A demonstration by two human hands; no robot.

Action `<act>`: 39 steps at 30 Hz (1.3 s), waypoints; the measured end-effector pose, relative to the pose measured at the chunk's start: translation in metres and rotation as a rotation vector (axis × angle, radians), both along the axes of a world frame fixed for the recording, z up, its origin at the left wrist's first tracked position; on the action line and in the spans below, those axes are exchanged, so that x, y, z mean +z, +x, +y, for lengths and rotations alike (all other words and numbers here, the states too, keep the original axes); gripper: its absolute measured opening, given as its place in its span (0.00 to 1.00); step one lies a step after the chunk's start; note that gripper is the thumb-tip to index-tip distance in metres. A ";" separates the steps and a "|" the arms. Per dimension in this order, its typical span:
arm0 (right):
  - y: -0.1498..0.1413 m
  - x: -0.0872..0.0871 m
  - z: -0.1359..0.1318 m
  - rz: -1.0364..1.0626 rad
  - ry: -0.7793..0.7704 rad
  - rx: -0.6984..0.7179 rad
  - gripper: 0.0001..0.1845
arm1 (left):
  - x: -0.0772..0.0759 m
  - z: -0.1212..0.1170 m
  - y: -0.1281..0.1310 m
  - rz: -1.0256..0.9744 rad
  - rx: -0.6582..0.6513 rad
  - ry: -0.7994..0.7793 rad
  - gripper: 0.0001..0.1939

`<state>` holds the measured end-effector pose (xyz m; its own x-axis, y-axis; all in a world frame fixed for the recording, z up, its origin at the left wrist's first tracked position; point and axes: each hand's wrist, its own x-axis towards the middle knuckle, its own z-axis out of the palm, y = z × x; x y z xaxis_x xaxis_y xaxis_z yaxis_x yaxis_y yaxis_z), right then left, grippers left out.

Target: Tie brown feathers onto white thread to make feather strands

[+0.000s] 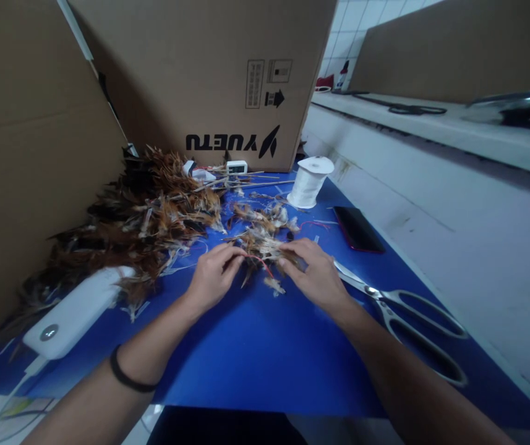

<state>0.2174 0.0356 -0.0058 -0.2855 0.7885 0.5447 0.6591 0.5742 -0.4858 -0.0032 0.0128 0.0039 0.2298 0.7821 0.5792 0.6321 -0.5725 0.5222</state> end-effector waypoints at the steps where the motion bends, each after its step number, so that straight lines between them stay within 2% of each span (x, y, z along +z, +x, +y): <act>1: 0.000 0.001 -0.001 -0.013 0.008 0.025 0.12 | -0.001 -0.001 0.002 0.025 -0.043 -0.019 0.07; 5: -0.001 0.005 -0.004 -0.150 0.071 0.103 0.14 | -0.005 -0.002 0.006 0.064 -0.127 -0.069 0.08; 11: -0.011 0.005 -0.006 -0.360 0.082 0.092 0.21 | -0.011 -0.003 0.007 0.117 -0.203 -0.098 0.07; 13: -0.017 0.005 -0.007 -0.404 0.099 0.093 0.19 | -0.013 -0.005 0.008 0.172 -0.205 -0.110 0.08; 15: -0.022 0.005 -0.008 -0.416 0.113 0.109 0.12 | -0.013 -0.006 0.009 0.212 -0.195 -0.119 0.09; 17: -0.025 0.004 -0.009 -0.387 0.110 0.128 0.08 | -0.013 -0.007 0.009 0.236 -0.189 -0.126 0.09; 26: -0.017 0.010 -0.009 -0.096 0.069 0.136 0.08 | -0.016 -0.011 0.012 0.356 -0.145 -0.154 0.09; 32: -0.014 0.011 -0.009 -0.038 0.082 0.089 0.09 | -0.013 -0.015 0.019 0.486 -0.123 -0.123 0.09; 36: -0.011 0.009 -0.008 -0.017 0.094 0.090 0.08 | -0.011 -0.016 0.023 0.588 -0.055 -0.099 0.10; 39: -0.007 0.010 -0.007 -0.001 0.085 0.093 0.09 | -0.009 -0.015 0.022 0.534 -0.032 -0.126 0.08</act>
